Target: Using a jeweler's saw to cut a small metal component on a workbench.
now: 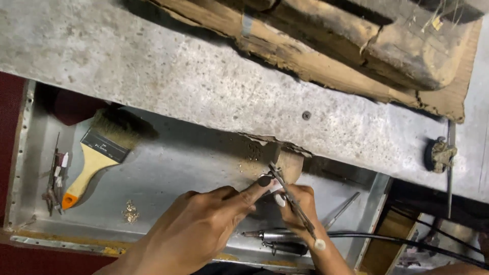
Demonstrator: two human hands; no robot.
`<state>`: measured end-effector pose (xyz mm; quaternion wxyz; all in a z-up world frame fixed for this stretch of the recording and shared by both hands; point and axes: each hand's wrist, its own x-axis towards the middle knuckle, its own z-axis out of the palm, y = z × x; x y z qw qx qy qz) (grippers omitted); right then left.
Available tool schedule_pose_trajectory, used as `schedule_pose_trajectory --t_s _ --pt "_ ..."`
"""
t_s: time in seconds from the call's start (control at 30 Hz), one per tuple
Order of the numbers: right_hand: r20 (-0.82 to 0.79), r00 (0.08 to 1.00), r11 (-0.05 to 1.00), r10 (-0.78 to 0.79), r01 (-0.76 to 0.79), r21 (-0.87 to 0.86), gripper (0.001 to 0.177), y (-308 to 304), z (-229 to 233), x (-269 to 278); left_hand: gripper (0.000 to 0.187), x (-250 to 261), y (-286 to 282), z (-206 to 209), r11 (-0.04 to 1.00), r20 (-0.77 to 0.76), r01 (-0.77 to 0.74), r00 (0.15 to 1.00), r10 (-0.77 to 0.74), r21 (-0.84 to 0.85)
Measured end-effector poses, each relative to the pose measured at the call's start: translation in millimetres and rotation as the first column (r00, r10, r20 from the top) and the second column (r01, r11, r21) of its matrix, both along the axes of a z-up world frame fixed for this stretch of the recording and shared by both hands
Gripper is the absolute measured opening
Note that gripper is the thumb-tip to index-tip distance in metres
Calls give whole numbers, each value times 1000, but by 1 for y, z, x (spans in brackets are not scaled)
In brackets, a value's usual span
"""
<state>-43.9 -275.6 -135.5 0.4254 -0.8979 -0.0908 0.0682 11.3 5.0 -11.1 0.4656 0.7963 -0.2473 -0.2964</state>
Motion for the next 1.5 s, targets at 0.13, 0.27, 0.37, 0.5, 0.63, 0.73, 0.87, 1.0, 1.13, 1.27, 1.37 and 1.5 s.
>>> schedule_pose_trajectory --t_s 0.13,0.27,0.37,0.5,0.63,0.73,0.87,1.0,1.13,1.27,1.37,1.5 --pt "176 983 992 55 -74 106 46 10 8 27 71 -1 -3 4 1000 86 -29 996 30 -8" --pt "232 972 999 36 -44 26 30 -9 -47 8 79 -3 -2 2 999 6 -20 1000 21 -31" --pt "93 994 999 -51 49 20 36 -2 -9 -9 75 -4 -1 -4 997 30 -32 999 34 -68" --pt "160 987 999 -22 28 -39 23 -7 -24 4 75 0 -2 4 1000 66 -10 998 10 -8" --pt "228 973 996 35 -54 77 50 -45 -110 -12 81 -7 -4 4 1000 -20 3 1000 -3 -5" --pt "141 990 1000 -30 31 -2 36 -25 -68 -15 82 -1 -3 5 1000 0 -8 1000 8 -23" --pt "255 967 1000 5 -1 -18 9 -50 -92 -29 80 -3 -4 0 1000 -42 -8 999 9 14" --pt "453 885 994 109 -107 -29 37 -33 -83 -2 83 -8 -5 2 998 -69 20 997 -16 64" --pt "235 971 997 -35 19 70 30 -21 -55 -15 78 -4 -5 3 1000 -30 0 1000 1 27" --pt "213 977 1000 1 -6 21 6 -21 -41 -12 81 0 -4 5 1000 -3 -14 1000 14 0" --pt "401 907 990 127 -91 -107 42 -45 -88 -5 78 -9 -7 -2 997 -13 28 1000 -27 68" --pt "334 941 991 60 -95 91 56 -45 -106 -18 75 -5 -8 3 1000 -50 -12 999 13 11"
